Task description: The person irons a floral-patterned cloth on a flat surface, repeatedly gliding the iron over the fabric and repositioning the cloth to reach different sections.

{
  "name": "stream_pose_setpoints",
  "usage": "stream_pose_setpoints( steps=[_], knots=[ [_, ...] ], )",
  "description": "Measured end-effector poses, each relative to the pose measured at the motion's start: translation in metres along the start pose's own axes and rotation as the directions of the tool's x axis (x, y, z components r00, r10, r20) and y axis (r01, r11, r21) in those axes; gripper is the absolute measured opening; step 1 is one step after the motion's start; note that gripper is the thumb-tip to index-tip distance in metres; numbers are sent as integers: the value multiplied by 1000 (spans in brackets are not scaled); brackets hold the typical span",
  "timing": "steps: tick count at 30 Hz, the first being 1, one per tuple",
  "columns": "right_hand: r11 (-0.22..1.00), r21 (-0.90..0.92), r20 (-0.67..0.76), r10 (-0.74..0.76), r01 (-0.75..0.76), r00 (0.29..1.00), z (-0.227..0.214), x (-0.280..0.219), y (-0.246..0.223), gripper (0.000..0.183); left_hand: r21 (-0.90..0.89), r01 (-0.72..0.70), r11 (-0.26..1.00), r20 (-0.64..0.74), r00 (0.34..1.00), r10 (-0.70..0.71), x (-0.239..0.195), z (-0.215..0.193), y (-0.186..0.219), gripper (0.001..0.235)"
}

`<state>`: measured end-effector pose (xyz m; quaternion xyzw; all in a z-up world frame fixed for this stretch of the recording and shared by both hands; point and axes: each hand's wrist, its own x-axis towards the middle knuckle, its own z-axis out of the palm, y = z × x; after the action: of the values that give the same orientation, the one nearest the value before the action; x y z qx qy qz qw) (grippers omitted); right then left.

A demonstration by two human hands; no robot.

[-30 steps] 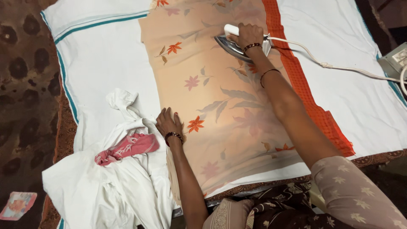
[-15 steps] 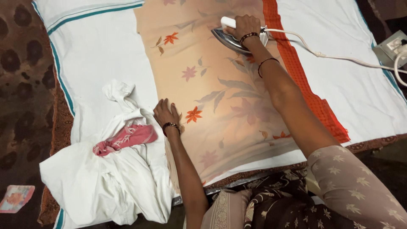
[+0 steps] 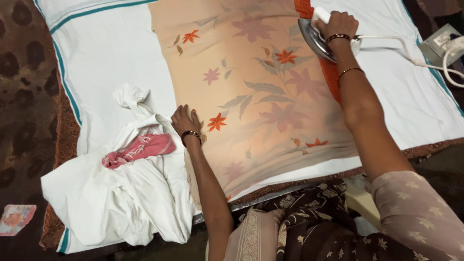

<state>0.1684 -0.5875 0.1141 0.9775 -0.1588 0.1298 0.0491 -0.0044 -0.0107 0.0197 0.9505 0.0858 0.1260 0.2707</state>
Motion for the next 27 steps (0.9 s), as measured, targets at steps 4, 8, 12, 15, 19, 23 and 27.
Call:
stream_pose_setpoints(
  steps=[4, 8, 12, 15, 19, 23, 27],
  knots=[
    [995, 25, 135, -104, 101, 985, -19, -19, 12, 68, 29, -6, 1000, 7, 1000, 6, -1, 2, 0, 38],
    [934, 16, 211, -353, 358, 912, -44, -58, 5, 65, 43, -17, 999, 4, 1000, 17, -2, 3, -1, 39],
    [889, 52, 484, -421, 455, 768, -66, -115, -1, 75, 44, -22, 999, 5, 1000, 22, -1, 4, -3, 39],
    [821, 107, 481, -536, 561, 694, -78, -156, 8, 77, 38, -21, 999, 4, 1000, 20, -1, 5, -4, 39],
    [867, 71, 489, -461, 493, 741, -70, -164, 20, 75, 49, -21, 999, 11, 1000, 21, 0, 7, -5, 38],
    [911, -35, 345, -376, 412, 860, -50, -123, 33, 71, 28, -27, 999, -3, 1000, 27, -2, 8, -8, 38],
    [939, -46, 136, -333, 342, 933, -40, -96, 49, 80, 22, -14, 1000, -35, 999, 15, -1, 9, -10, 37]
  ],
)
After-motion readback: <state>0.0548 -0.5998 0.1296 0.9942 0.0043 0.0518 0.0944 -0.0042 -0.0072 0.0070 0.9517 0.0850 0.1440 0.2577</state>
